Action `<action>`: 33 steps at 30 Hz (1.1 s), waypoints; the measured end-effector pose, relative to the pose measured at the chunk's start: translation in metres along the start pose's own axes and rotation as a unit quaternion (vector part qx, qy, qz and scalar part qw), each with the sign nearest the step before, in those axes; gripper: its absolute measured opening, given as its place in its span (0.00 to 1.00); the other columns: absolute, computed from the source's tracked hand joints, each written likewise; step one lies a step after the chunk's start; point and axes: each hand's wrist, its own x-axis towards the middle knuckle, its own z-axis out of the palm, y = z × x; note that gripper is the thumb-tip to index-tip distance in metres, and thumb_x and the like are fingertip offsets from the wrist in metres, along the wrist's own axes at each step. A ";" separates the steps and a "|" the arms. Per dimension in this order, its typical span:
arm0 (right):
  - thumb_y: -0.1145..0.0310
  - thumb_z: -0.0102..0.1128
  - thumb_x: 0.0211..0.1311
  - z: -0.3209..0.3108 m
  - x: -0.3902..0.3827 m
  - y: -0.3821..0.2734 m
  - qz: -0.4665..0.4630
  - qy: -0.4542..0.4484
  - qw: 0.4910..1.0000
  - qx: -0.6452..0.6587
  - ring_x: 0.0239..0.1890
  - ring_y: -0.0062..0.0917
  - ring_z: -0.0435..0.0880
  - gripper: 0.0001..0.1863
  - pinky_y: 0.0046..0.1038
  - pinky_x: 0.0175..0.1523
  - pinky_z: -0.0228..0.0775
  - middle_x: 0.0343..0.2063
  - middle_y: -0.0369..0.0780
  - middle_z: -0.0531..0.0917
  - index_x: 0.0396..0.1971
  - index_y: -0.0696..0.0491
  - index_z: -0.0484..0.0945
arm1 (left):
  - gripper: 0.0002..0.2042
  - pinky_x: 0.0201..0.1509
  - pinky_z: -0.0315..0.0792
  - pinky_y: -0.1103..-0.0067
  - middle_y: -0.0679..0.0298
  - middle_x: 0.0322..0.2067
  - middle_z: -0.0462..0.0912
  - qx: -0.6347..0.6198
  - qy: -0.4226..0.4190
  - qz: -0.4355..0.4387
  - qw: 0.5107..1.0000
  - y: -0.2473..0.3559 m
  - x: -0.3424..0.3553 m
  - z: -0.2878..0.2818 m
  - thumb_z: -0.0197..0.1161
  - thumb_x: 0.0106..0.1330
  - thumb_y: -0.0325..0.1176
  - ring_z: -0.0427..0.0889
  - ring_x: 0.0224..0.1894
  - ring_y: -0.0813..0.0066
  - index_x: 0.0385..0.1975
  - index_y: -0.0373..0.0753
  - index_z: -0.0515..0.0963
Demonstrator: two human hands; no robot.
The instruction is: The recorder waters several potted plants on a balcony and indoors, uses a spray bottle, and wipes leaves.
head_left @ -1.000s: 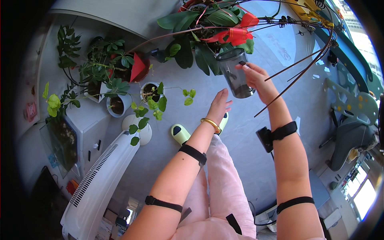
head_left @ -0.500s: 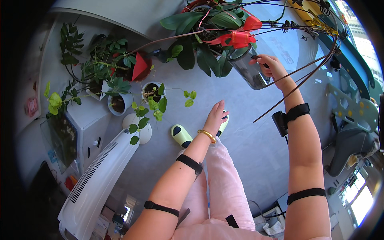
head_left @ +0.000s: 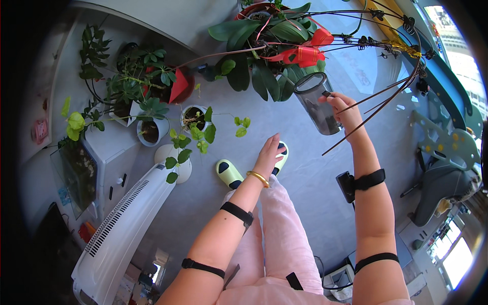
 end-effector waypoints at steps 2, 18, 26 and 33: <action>0.63 0.49 0.53 0.005 0.000 0.003 -0.003 -0.003 1.000 0.013 0.16 0.12 0.60 0.12 0.17 0.22 0.52 0.15 0.28 0.69 0.29 0.53 0.80 | 0.33 0.57 0.62 0.72 0.58 0.60 0.57 -0.001 0.000 -0.001 1.000 0.001 -0.003 -0.002 0.46 0.62 0.55 0.67 0.55 0.65 0.60 0.37 0.55; 0.65 0.48 0.56 0.043 -0.018 0.006 -0.024 0.032 0.993 0.107 0.14 0.08 0.52 0.13 0.16 0.20 0.41 0.10 0.24 0.56 0.33 0.56 0.79 | 0.33 0.57 0.62 0.72 0.56 0.59 0.59 0.003 0.006 0.013 1.000 0.007 -0.026 -0.032 0.45 0.63 0.57 0.68 0.55 0.62 0.59 0.37 0.56; 0.67 0.47 0.56 0.059 -0.041 0.017 -0.010 0.050 0.989 0.141 0.14 0.07 0.51 0.13 0.15 0.21 0.41 0.11 0.23 0.57 0.34 0.58 0.78 | 0.33 0.56 0.62 0.72 0.54 0.60 0.56 0.005 0.001 0.023 1.000 0.008 -0.035 -0.053 0.44 0.63 0.57 0.69 0.54 0.65 0.59 0.37 0.56; 0.66 0.49 0.56 0.070 -0.055 0.024 0.002 0.075 0.985 0.154 0.14 0.07 0.52 0.13 0.15 0.21 0.42 0.12 0.23 0.57 0.34 0.57 0.78 | 0.33 0.57 0.61 0.71 0.54 0.61 0.55 0.006 0.001 0.021 1.000 0.006 -0.046 -0.071 0.44 0.63 0.57 0.68 0.55 0.65 0.60 0.37 0.55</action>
